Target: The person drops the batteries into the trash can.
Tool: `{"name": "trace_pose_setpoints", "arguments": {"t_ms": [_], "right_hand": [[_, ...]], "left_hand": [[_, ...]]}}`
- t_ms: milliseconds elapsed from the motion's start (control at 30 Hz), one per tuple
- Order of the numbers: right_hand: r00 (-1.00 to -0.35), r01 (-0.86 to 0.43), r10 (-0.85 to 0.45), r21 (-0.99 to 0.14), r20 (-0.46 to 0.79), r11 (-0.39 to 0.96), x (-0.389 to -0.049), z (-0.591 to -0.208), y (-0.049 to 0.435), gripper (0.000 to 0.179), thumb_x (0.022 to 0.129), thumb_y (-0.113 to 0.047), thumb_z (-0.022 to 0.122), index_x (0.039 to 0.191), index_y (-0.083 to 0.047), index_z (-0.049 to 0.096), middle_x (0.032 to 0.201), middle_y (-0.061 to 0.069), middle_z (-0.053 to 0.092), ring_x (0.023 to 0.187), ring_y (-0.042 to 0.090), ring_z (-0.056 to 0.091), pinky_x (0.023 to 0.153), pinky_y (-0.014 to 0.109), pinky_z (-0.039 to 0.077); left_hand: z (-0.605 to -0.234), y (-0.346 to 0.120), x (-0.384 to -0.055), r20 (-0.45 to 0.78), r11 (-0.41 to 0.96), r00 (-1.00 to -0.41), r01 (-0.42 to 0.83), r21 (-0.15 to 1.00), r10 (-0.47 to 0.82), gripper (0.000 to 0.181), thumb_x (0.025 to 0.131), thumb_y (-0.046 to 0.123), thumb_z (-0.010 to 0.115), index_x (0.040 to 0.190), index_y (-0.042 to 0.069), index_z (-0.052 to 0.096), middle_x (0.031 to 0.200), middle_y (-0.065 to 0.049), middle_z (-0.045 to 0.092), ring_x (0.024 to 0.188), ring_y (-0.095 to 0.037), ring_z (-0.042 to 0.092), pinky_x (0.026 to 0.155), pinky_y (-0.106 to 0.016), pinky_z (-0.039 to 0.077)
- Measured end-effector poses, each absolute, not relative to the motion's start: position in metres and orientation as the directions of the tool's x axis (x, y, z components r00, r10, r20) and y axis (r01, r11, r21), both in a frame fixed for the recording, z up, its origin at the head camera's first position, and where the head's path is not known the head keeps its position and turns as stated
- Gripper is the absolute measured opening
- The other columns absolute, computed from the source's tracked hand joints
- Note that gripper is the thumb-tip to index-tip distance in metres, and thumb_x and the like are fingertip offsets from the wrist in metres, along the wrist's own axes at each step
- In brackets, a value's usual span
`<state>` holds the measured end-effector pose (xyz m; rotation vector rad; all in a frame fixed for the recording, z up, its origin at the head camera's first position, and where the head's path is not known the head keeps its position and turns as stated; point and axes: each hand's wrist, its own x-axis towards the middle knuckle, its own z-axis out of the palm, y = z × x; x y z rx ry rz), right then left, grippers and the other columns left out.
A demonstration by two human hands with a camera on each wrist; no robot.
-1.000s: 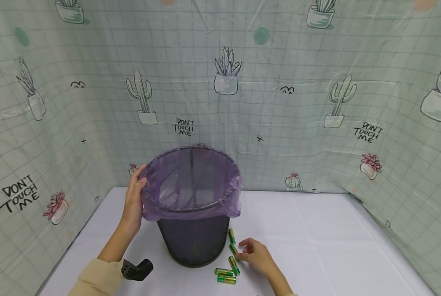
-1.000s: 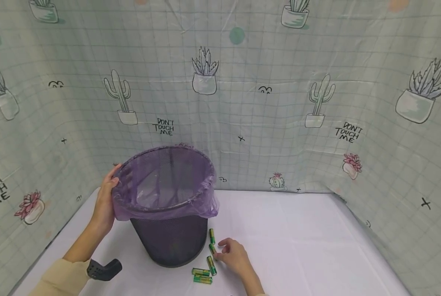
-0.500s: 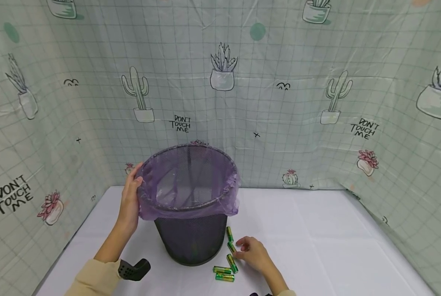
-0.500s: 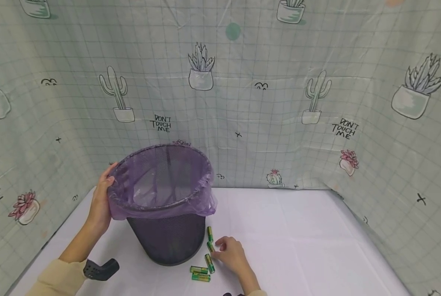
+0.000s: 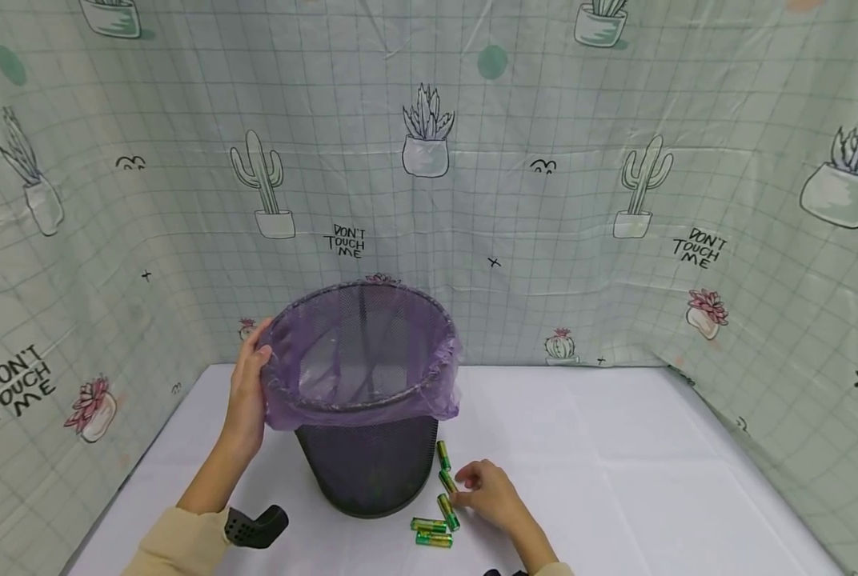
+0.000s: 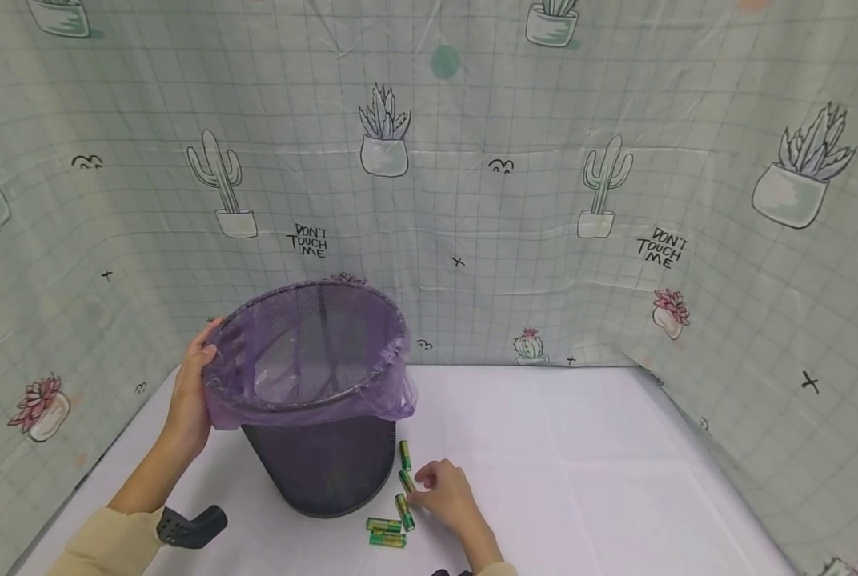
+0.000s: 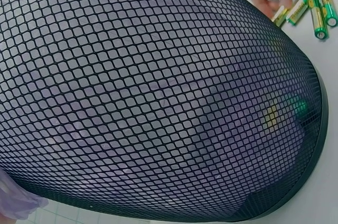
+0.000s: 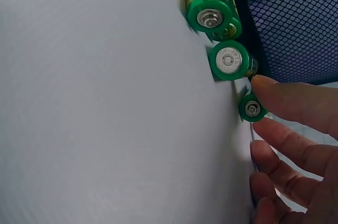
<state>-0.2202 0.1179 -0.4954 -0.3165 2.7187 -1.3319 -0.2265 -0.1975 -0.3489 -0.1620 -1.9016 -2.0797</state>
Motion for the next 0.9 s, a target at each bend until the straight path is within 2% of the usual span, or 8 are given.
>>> {"name": "trace_pose_setpoints", "arguments": {"t_ms": [333, 567, 900], "right_hand": [[-0.977, -0.148, -0.212, -0.751, 0.011, 0.643, -0.2190, -0.4937, 0.1179, 0.025, 0.067, -0.013, 0.078, 0.085, -0.003, 0.064, 0.084, 0.004, 0.049, 0.076, 0.016, 0.043, 0.066, 0.028, 0.036], [-0.981, -0.108, -0.192, -0.755, -0.024, 0.647, -0.2210, -0.4943, 0.1169, 0.022, 0.066, -0.007, 0.078, 0.081, -0.003, 0.062, 0.082, 0.004, 0.045, 0.074, 0.016, 0.043, 0.065, 0.027, 0.036], [-0.982, -0.105, -0.188, -0.756, -0.024, 0.646, -0.2209, -0.4943, 0.1185, 0.020, 0.068, -0.007, 0.076, 0.082, -0.002, 0.063, 0.084, 0.005, 0.047, 0.076, 0.016, 0.044, 0.067, 0.027, 0.037]], "left_hand": [[-0.3488, -0.1975, -0.2262, 0.291, -0.065, -0.945, 0.303, 0.951, -0.150, 0.047, 0.097, 0.031, 0.030, 0.145, 0.026, 0.029, 0.144, 0.003, 0.030, 0.123, -0.007, 0.034, 0.094, -0.016, 0.029], [-0.3482, -0.1978, -0.2251, 0.294, -0.065, -0.941, 0.308, 0.949, -0.166, 0.049, 0.097, 0.030, 0.030, 0.145, 0.021, 0.028, 0.139, 0.005, 0.034, 0.121, -0.007, 0.035, 0.094, -0.017, 0.030], [-0.3476, -0.1971, -0.2260, 0.291, -0.065, -0.943, 0.304, 0.950, -0.161, 0.049, 0.097, 0.030, 0.030, 0.145, 0.021, 0.028, 0.140, 0.005, 0.034, 0.121, -0.007, 0.035, 0.094, -0.017, 0.030]]}}
